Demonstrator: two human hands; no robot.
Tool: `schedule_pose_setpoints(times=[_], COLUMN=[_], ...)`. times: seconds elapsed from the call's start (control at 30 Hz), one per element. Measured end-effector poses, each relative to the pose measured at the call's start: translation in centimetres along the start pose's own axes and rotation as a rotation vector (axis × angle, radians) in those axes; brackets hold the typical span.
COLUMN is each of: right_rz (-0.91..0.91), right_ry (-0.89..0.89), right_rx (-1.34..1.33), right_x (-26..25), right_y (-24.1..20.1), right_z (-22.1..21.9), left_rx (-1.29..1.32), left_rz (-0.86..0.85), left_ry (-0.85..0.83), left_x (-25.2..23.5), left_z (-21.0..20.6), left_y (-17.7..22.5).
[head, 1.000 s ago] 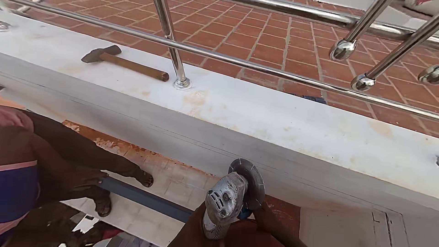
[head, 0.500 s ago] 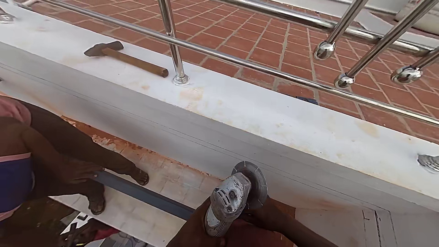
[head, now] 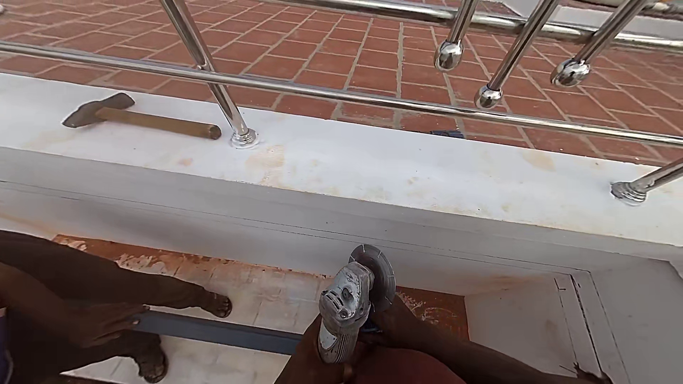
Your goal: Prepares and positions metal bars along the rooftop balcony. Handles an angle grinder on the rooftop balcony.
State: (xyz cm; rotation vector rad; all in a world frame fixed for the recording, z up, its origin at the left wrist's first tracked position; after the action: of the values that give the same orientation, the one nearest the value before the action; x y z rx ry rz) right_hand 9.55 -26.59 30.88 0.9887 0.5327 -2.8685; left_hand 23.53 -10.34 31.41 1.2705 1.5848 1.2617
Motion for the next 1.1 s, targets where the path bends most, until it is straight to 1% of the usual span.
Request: schedule_pose_setpoints(times=[0.07,0.13,0.23,0.3,0.4,0.5,0.57,0.6,0.67,0.73,0.83,0.97,1.1], right_rz=[0.038,0.060,0.043,0.011,-0.073,-0.129,-0.102,-0.084,-0.038,0.030,0.079,0.136,0.110], right_ry=[-0.049,-0.175,-0.407,-0.495,-0.562,-0.544,-0.527,-0.535,-0.557,-0.592,-0.655,-0.672,-0.688], right_rx=[0.022,0.057,0.138,0.242,0.435,0.554,0.634,0.670,0.710,0.739,0.728,0.697,0.675], right_x=[-0.2,0.6,4.3,6.5,6.6,3.8,0.8,-0.5,-3.1,-5.1,-7.1,-8.3,-8.6], right_y=[0.0,0.9,4.8,6.9,8.1,8.1,7.6,7.6,7.6,8.0,8.7,9.0,9.2], right_z=[0.3,1.6,5.3,9.6,18.1,26.9,30.7,31.5,31.2,29.5,27.5,26.4,25.6], left_rx=[0.012,-0.006,-0.091,-0.208,-0.449,-0.638,-0.736,-0.788,-0.854,-0.891,-0.937,-0.950,-0.939], left_rz=[-0.001,-0.011,-0.002,0.023,0.100,0.174,0.202,0.202,0.193,0.167,0.196,0.225,0.267], left_ry=[0.009,0.013,0.009,0.026,0.084,0.093,0.074,0.064,0.024,-0.009,-0.056,-0.032,-0.018], left_x=[0.0,0.0,0.3,0.4,0.6,0.7,0.6,0.5,0.1,-0.2,-0.6,-0.4,-0.2], left_z=[0.1,-0.1,-0.3,-0.4,-0.6,-0.8,-1.3,-1.5,-1.9,-2.3,-2.6,-2.5,-2.5], left_y=[0.0,0.2,1.0,1.3,1.4,1.6,1.9,2.0,2.1,2.4,3.2,3.3,3.1])
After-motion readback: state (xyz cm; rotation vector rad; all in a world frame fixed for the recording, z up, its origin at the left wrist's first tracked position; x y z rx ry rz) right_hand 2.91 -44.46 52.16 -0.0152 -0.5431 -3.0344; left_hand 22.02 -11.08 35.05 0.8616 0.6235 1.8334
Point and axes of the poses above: each hand's wrist, its own x-axis away from the middle knuckle, its own z-axis out of the back of the hand, y = z × x, the point moved 3 cm from there along -x, towards the middle knuckle
